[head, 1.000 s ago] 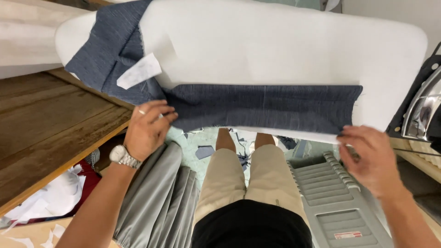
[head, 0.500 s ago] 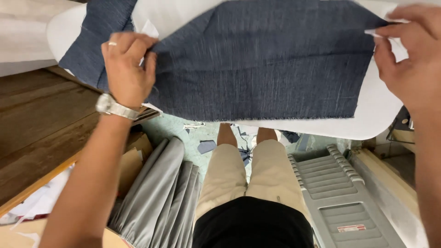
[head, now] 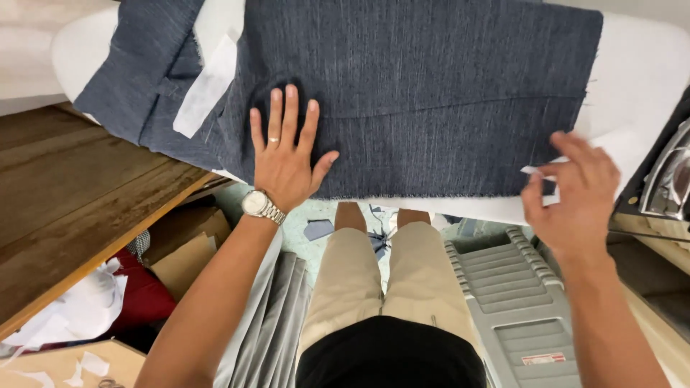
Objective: Preparing fabric pieces by cutting interfacing strips and ironing them onto the fabric to provide structure.
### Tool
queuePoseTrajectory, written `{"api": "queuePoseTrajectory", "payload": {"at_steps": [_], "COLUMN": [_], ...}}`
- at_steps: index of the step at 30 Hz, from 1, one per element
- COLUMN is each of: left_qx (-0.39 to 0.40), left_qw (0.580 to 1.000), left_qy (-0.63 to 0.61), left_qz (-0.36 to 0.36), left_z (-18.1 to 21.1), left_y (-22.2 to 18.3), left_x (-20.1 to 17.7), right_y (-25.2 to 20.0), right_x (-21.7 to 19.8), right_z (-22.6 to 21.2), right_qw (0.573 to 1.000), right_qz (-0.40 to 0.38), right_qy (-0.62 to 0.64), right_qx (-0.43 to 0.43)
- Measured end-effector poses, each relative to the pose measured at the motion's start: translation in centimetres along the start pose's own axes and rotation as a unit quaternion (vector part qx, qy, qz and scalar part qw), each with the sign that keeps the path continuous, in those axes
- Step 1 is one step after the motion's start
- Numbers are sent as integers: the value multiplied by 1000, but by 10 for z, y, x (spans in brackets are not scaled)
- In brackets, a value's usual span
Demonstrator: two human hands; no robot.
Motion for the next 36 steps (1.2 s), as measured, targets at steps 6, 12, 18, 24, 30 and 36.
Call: {"api": "queuePoseTrajectory", "payload": {"at_steps": [6,12,18,24,30,36], "left_qx": [-29,91,46,63,168,214], "left_qw": [1000,940,757,848,872,878], "left_qy": [-3,-324,-641,-516,-458,-429], "left_qz": [6,50,-120,-107,-17,12], "left_z": [-1,80,143,99,88,90], "left_y": [-1,6,63,127,158,173], "left_x": [-2,-45,-1,-42,-41,-54], "right_y": [-21,-26,58,41,41,43], "right_x": [-7,1,44,89,100,109], "right_z": [4,-46,-94,-94,-97,-94], "right_qw": [996,866,821,718,754,744], "right_qz": [3,-182,-71,-81,-47,-7], "right_qy": [-84,307,506,591,538,558], "right_qx": [32,350,253,358,375,367]}}
Point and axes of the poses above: each hand's wrist, its own y-axis towards the middle knuckle, its own x-axis out of the palm, z = x × y, the point moved 10 cm from there along y, towards the middle knuckle, and after that the axes turned 9 degrees about -z, right-handed, at the moved point
